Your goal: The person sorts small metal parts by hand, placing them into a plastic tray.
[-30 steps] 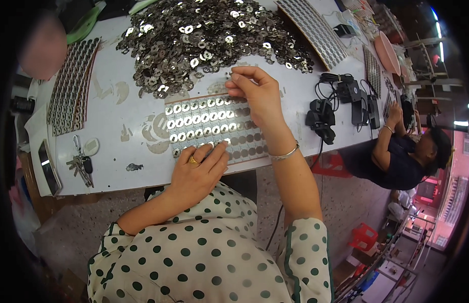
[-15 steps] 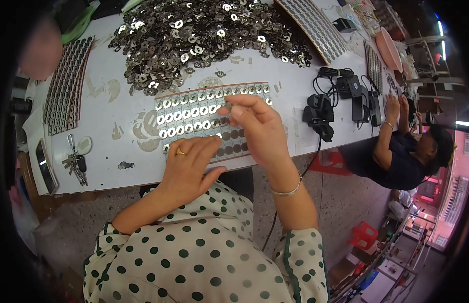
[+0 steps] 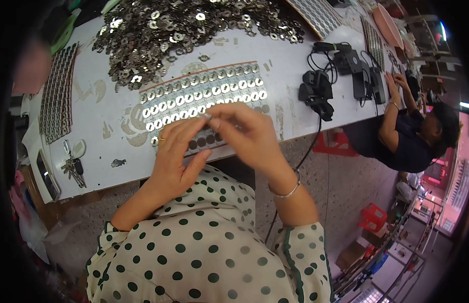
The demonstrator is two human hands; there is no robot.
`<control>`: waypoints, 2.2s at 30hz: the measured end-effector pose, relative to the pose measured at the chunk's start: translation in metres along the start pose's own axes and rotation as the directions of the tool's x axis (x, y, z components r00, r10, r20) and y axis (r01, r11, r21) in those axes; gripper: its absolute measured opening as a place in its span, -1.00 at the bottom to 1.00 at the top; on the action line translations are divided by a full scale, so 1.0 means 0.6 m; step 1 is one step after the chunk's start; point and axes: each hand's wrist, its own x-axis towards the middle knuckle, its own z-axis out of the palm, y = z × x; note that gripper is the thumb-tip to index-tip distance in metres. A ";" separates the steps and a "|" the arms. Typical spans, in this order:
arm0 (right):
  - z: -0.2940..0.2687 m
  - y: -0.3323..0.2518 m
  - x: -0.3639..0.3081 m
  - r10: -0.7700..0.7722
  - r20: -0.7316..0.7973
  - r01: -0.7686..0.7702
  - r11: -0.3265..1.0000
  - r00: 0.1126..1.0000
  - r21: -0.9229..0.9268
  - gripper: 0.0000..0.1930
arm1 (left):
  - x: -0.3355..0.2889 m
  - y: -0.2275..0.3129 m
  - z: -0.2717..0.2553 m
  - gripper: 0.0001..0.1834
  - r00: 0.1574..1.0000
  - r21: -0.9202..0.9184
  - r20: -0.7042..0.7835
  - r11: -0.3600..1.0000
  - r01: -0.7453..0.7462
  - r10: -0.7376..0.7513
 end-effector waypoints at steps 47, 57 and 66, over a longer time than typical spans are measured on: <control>-0.008 0.045 0.218 -0.432 0.360 0.462 0.159 0.827 -0.872 -0.63 | -0.040 -0.014 0.019 -0.48 0.961 0.518 0.250 0.821 -0.238 0.121; 0.005 0.005 0.101 0.141 0.121 -0.177 0.912 0.983 0.371 -0.69 | 0.015 -0.008 -0.018 -0.67 0.980 0.000 -0.162 0.993 0.114 -0.113; 0.023 -0.012 0.033 -0.069 0.193 0.053 0.994 0.979 0.091 -0.74 | 0.038 -0.022 -0.017 -0.89 0.967 -0.242 -0.134 0.953 0.181 -0.218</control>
